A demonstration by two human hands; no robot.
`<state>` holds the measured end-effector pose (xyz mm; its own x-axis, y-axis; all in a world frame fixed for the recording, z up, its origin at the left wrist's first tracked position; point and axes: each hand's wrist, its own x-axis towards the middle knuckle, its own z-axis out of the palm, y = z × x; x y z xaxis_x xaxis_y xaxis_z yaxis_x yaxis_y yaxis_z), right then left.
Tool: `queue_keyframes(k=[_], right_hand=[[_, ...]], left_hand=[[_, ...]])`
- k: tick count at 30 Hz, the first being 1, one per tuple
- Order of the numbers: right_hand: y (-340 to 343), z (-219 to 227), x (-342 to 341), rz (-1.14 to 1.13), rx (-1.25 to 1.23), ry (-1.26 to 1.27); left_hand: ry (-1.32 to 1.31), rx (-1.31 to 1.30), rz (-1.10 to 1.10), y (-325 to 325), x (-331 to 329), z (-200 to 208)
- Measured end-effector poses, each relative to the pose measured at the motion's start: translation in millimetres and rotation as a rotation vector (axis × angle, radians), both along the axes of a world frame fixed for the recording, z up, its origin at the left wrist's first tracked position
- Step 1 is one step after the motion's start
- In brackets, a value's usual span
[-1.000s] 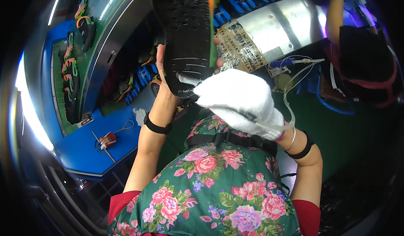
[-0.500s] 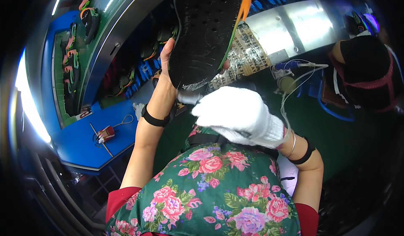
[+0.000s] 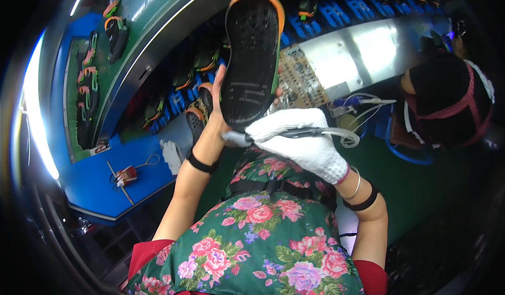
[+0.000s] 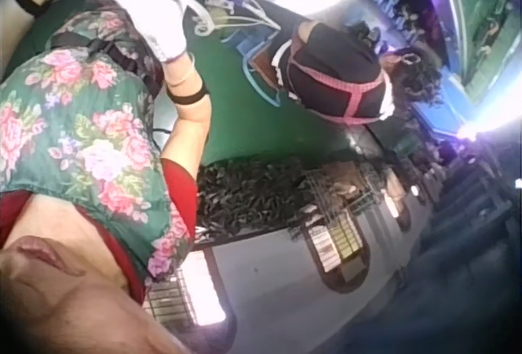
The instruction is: The worker is applying adhesive or primer to the bottom of shoe soles using a brush at a manufacturing station.
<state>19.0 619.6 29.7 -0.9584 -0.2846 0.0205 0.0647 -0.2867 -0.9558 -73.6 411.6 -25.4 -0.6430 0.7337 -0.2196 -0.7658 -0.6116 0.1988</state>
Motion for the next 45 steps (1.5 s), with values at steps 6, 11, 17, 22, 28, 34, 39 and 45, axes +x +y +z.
queue_keyframes(k=[6,11,17,22,28,34,39,45], right_hand=[[34,-6,-35,-0.117,0.225,0.325],[57,6,-76,-0.375,0.724,0.777],[10,9,-34,-0.219,0.74,0.875],[8,10,-22,0.018,-0.003,0.247],[21,-19,-24,-0.372,-0.764,-0.334],[11,-52,-12,-0.367,-0.841,-0.431],[-10,-68,-17,-0.328,-0.719,-0.452],[-10,-85,-19,-0.342,-0.692,-0.503]], left_hand=[[-0.201,-0.142,0.063,12,37,15],[-0.146,-0.048,-0.001,17,49,-1],[-0.373,0.022,0.163,0,34,-5],[-0.097,0.117,0.12,-22,16,17],[0.409,-0.035,0.232,-47,-5,61],[0.679,0.194,0.257,-84,-104,132],[0.113,0.029,0.83,-119,-171,125],[0.347,-0.074,0.921,-134,-208,122]])
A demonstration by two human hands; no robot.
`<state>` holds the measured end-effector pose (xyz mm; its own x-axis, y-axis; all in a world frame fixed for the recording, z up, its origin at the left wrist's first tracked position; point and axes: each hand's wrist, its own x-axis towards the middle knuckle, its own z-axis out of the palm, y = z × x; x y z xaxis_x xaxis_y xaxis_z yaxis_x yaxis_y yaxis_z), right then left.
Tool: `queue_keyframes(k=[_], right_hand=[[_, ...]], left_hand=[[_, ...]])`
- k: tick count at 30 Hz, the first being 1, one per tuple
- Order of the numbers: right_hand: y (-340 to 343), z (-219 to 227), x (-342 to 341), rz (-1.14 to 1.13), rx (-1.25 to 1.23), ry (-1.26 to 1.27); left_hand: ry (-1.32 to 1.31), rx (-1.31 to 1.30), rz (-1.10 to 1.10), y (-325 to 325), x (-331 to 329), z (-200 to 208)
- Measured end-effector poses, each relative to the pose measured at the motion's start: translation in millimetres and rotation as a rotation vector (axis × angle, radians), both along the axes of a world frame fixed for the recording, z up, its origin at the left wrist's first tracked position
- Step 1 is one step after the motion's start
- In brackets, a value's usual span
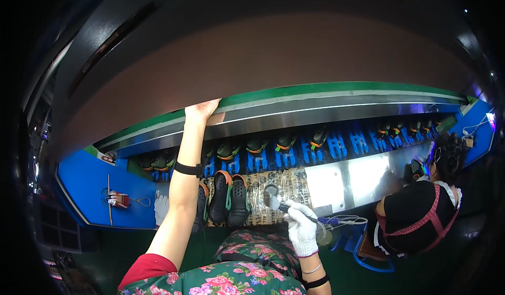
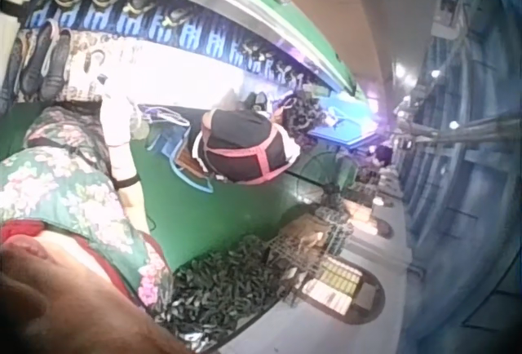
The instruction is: The worker is applying adhesive or primer to the bottom of shoe soles using a brush at a manufacturing station.
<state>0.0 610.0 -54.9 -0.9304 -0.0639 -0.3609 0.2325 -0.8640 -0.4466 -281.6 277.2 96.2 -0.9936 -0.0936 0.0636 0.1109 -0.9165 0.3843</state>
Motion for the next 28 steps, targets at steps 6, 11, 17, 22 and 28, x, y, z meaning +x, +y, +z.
queue_keyframes(k=[6,11,17,22,28], right_hand=[[9,-11,10,-0.037,0.029,-0.003],[-1,-8,18,0.008,0.009,-0.024],[25,-4,25,-0.036,0.062,-0.03],[11,-5,23,0.044,0.001,0.11],[38,-18,35,-0.135,-0.038,0.166]], left_hand=[[-0.163,0.364,-0.051,56,57,1],[-0.192,-0.017,0.271,27,33,8],[-0.146,-0.425,-0.159,135,17,0],[0.185,-1.78,0.33,144,-39,-15],[0.621,-1.259,0.312,161,-61,-64]])
